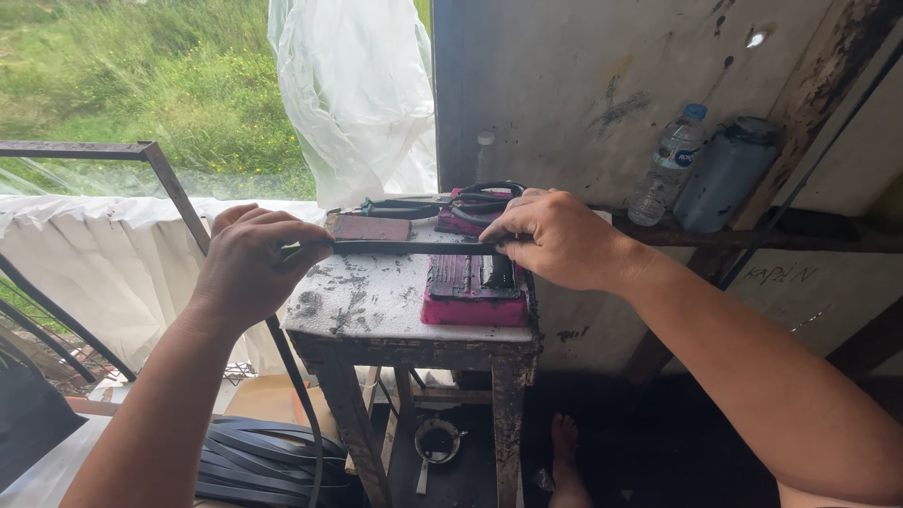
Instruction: Applying edge paint to long leather strips using a manual applicator and hanging them on a line to dry.
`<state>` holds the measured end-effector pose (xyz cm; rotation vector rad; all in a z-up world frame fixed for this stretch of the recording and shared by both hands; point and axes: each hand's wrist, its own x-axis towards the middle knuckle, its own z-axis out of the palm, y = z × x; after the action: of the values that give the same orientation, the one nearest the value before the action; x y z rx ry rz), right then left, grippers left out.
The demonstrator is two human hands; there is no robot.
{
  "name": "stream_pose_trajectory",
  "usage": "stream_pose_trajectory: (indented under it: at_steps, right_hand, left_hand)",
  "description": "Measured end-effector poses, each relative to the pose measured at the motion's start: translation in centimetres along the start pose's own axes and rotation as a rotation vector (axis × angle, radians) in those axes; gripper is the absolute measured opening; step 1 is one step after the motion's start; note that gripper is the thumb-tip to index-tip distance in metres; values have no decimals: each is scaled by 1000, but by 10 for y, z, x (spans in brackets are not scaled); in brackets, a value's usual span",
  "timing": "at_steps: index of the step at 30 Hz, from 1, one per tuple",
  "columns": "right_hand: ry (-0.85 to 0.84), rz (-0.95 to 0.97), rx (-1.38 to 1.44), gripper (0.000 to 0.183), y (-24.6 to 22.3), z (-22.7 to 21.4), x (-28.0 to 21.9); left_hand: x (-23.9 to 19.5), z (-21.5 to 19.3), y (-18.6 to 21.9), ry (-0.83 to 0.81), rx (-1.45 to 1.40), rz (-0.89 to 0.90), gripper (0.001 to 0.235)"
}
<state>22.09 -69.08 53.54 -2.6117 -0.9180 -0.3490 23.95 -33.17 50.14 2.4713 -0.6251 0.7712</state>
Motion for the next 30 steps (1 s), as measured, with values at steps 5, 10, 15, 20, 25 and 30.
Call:
stream_pose_trajectory:
  at_steps: [5,10,15,20,25,30]
  right_hand:
    - [19,-64,-76,21,-1,6,-2]
    - [41,-101,-90,19,7,16,0]
    - [30,-105,-133,19,13,18,-3]
    - [134,-144,-90,19,39,22,-18]
    - [170,-160,-101,18,63,12,-39]
    - [221,-117,-146,18,67,-3,-59]
  left_hand:
    - [-4,-2,3,9,120,27,14]
    - [-4,-6,8,-9,194,19,14]
    - [-3,-4,15,-53,250,36,14]
    - [4,12,20,-72,286,87,10]
    - [13,32,31,-80,257,136,11]
    - [24,43,50,-134,217,176,10]
